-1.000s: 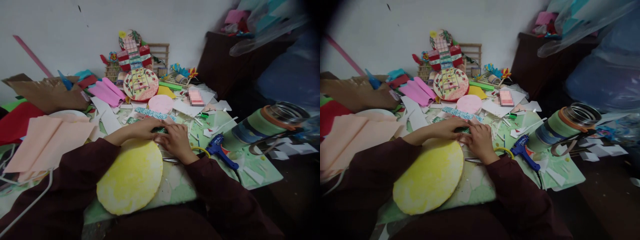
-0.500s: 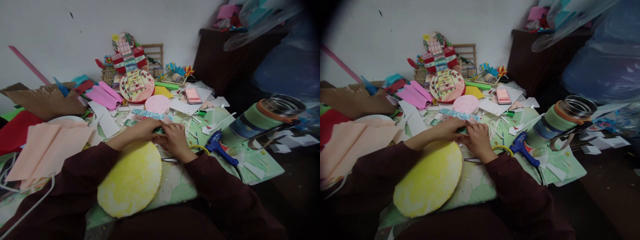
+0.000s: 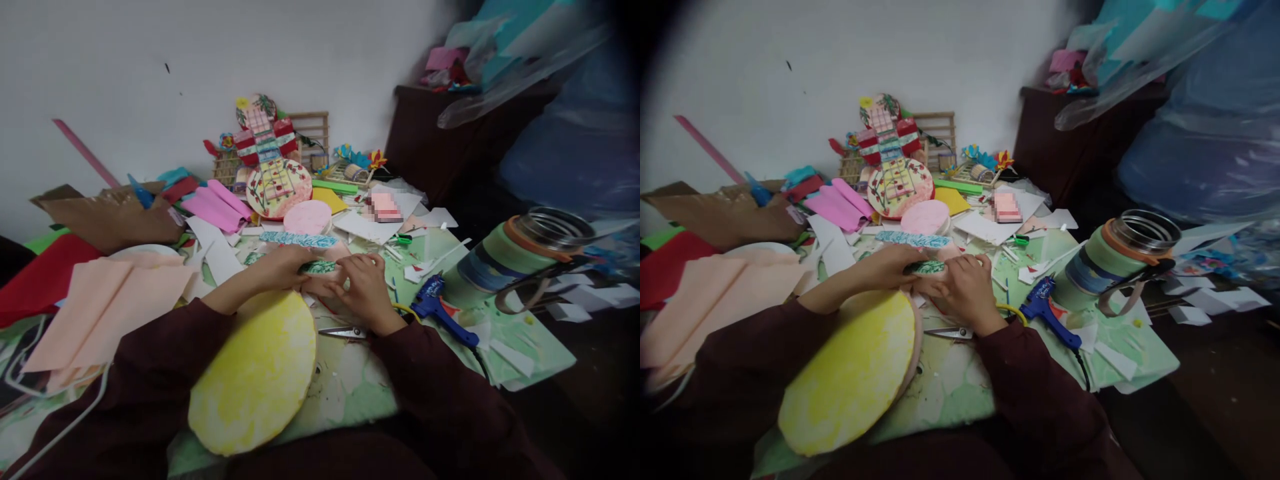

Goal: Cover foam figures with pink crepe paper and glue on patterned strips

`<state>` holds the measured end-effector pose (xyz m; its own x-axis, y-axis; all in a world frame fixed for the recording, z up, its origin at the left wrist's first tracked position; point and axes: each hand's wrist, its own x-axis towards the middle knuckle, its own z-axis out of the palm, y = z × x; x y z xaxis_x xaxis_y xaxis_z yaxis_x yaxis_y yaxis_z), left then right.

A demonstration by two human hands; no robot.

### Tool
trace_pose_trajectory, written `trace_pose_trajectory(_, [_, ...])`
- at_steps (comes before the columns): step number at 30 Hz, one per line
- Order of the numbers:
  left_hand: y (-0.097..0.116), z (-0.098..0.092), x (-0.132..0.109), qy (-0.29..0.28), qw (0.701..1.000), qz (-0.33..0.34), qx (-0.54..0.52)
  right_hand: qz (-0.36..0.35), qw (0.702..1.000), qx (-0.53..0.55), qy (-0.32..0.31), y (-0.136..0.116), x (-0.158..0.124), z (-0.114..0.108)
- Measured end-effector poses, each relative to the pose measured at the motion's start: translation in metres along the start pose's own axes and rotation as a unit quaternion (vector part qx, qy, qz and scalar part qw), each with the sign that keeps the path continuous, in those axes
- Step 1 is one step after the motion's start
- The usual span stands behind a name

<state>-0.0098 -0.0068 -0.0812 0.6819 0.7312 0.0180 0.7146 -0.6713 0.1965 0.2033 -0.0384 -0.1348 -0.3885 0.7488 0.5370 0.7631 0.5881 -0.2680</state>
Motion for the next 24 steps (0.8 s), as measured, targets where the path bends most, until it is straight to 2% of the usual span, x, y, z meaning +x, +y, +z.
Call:
trace_pose_trajectory(4, [-0.003,-0.009,-0.007,0.001,1.0,-0.007,-0.021,-0.023,0.999,-0.003,0.028,0.0,0.002,-0.003])
trace_pose_trajectory(9, [-0.005,-0.011,-0.014,0.0,0.999,0.003,-0.039,-0.094,0.991,-0.032,0.085,0.0,0.0,-0.014])
trace_pose_trajectory(12, [-0.005,-0.009,-0.018,0.004,1.0,0.009,-0.03,-0.104,0.99,-0.036,0.085,0.002,-0.001,-0.02])
trace_pose_trajectory(15, [-0.004,-0.005,-0.02,0.002,1.0,0.025,-0.01,-0.074,0.996,-0.008,0.053,-0.001,0.001,-0.024])
trace_pose_trajectory(19, [0.001,-0.001,-0.015,-0.032,0.999,0.036,0.019,-0.045,0.998,0.025,-0.048,-0.017,0.006,-0.023])
trace_pose_trajectory(24, [0.01,0.001,-0.006,-0.03,0.997,0.075,0.006,-0.006,0.989,0.019,-0.148,-0.033,0.016,-0.013])
